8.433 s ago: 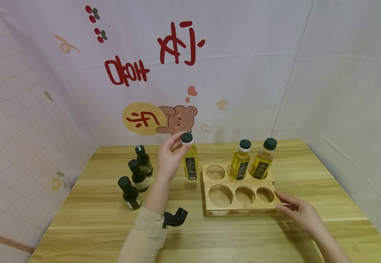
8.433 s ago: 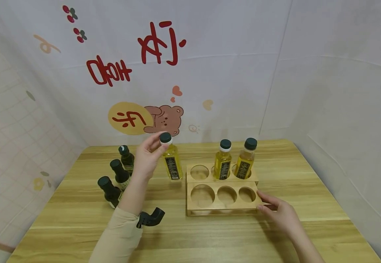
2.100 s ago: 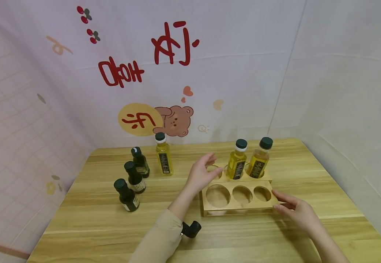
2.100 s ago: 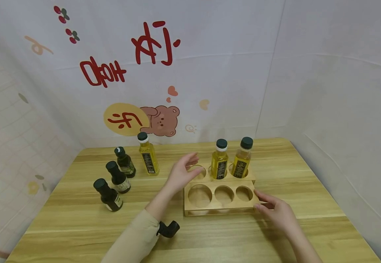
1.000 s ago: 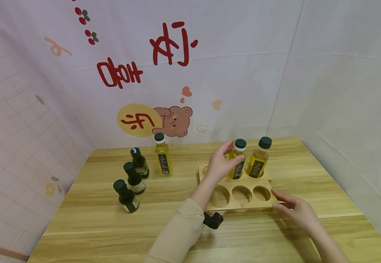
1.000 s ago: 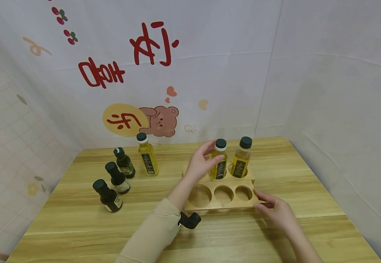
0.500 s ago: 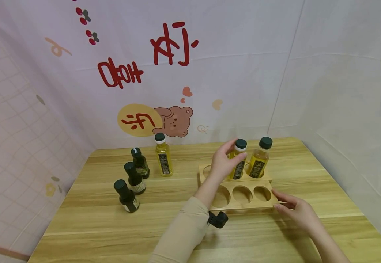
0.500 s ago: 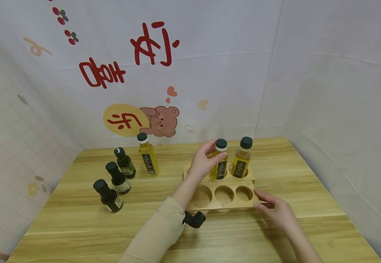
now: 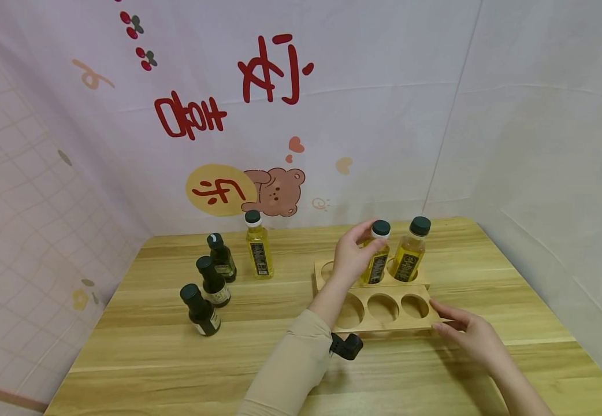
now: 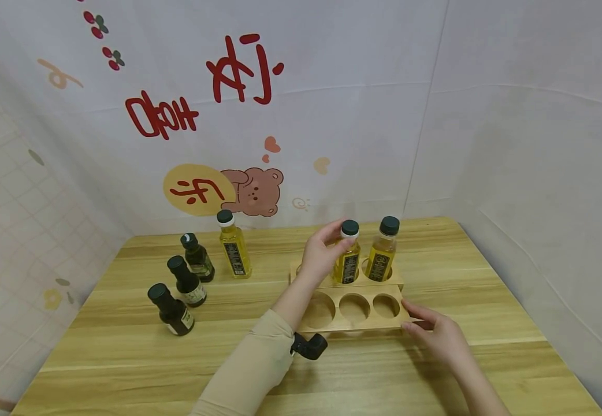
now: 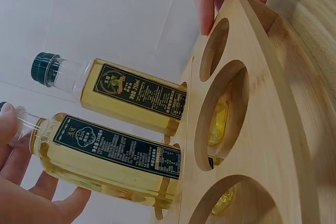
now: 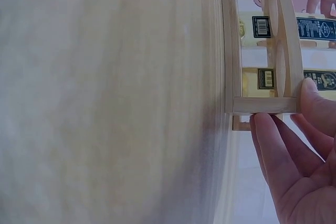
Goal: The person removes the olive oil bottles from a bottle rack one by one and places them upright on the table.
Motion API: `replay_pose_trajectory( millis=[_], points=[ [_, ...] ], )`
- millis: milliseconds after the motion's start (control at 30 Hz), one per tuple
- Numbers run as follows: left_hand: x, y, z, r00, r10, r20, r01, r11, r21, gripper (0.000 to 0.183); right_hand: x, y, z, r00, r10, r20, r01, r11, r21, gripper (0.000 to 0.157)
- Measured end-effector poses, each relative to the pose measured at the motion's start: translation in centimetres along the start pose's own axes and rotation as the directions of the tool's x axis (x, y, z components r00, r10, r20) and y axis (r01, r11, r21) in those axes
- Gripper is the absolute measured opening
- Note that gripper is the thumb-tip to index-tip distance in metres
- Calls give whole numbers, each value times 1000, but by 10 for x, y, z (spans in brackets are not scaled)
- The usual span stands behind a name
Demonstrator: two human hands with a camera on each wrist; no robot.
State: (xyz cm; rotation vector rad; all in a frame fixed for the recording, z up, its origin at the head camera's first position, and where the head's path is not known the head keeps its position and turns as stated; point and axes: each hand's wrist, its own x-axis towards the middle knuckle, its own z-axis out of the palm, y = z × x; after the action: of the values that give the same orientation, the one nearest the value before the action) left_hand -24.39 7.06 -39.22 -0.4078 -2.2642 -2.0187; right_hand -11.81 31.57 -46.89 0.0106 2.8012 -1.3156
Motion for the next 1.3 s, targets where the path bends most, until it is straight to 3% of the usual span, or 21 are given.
replay_pose_trajectory(
  millis=[333,500,800,1133,1300],
  points=[
    [-5,0,-3,999,13,-41,-15,999,-35,40,-2,0,2,1000,-1,5,0,999,36,57],
    [-6,2,-7,997,50,-58,-55,995,-82,41,-4,-1,3,1000,1,0,-1,1000,16,58],
    [-7,21,-13,992,88,-88,-99,987,-125,40,-5,0,4,1000,-7,-10,7,1000,5,58],
    [-11,39,-26,984,168,-53,-174,972,-155,41,-8,1,6,1000,-14,-23,14,1000,8,57],
    [-16,48,-35,983,179,-29,-181,963,-199,41,-10,0,7,1000,-12,-25,12,1000,8,57]
  ],
)
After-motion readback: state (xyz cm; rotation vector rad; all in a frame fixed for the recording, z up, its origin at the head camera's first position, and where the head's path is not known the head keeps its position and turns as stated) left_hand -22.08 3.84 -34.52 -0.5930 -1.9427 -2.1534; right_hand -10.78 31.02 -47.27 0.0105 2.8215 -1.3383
